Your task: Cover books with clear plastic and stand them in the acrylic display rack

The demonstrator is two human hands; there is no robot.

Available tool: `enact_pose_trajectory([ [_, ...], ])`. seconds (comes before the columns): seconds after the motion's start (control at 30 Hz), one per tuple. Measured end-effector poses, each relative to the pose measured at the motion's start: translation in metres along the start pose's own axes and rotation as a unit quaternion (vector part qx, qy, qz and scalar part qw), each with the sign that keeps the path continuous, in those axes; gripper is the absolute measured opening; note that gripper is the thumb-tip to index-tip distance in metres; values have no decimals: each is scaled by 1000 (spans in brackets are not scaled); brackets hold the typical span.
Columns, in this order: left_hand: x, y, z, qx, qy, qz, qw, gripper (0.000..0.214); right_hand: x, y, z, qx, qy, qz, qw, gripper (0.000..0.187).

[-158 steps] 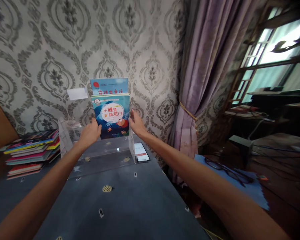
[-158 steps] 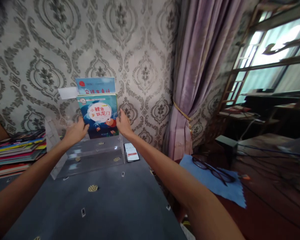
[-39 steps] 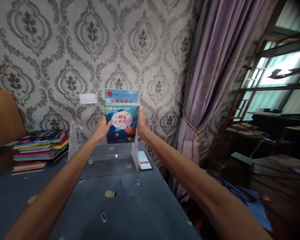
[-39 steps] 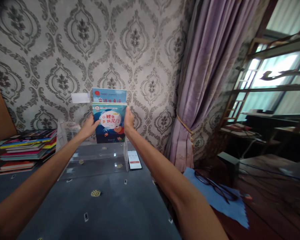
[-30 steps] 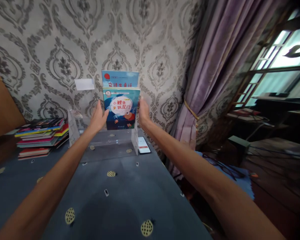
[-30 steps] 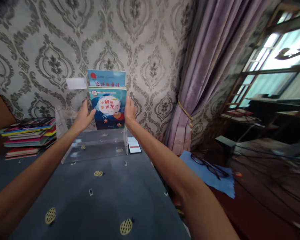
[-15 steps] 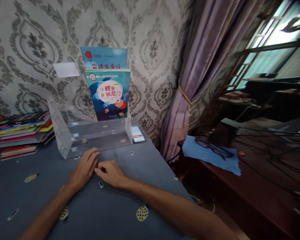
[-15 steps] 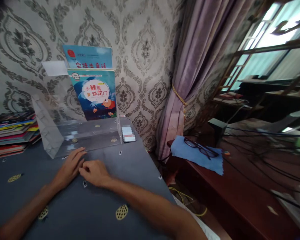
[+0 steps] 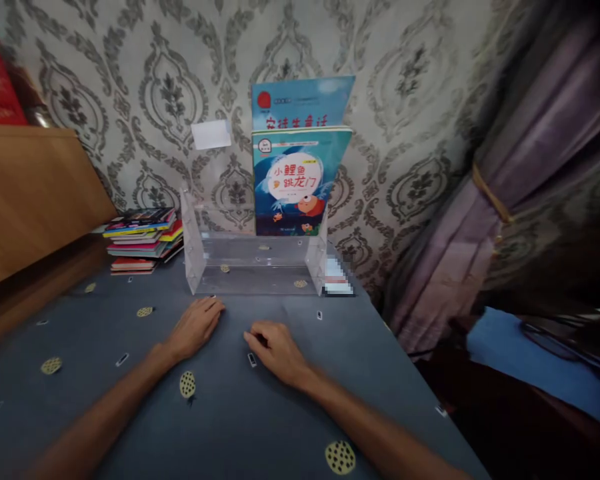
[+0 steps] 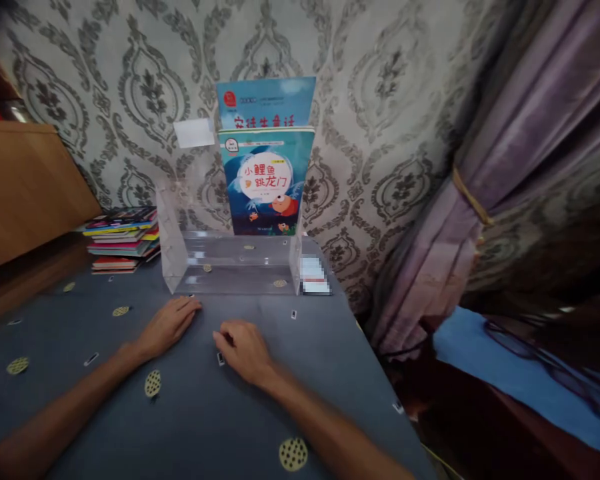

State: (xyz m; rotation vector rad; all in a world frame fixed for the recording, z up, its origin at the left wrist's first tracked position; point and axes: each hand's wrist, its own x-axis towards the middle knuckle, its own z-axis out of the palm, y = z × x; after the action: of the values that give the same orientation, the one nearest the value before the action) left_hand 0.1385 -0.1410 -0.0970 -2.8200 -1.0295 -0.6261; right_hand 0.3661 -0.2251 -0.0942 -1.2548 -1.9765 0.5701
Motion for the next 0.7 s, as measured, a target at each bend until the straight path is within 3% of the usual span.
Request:
enact_pose_trajectory([
  [0.17,-38,-69,-24,47,35,-89,994,33,-1,0,-2,3,0,3,1000,37],
  [0.27,-33,-120,-48,76,104,-191,973,37,-1,2,-1,9,-1,3,1000,36],
  [0.37,3,-167,-81,137,130,-258,948,39,-1,4,-1,18,-5,11,1000,35],
  [0.47,51,-202,-105,212,99,-312,921,43,-2,6,-1,28,-7,15,999,35],
  [0.57,89,-225,-109,215,88,-319,919,51,-2,8,-1,43,-9,19,999,36],
  [0.7,113,-252,-100,199,49,-316,926,63,-3,10,-4,72,-18,33,997,36],
])
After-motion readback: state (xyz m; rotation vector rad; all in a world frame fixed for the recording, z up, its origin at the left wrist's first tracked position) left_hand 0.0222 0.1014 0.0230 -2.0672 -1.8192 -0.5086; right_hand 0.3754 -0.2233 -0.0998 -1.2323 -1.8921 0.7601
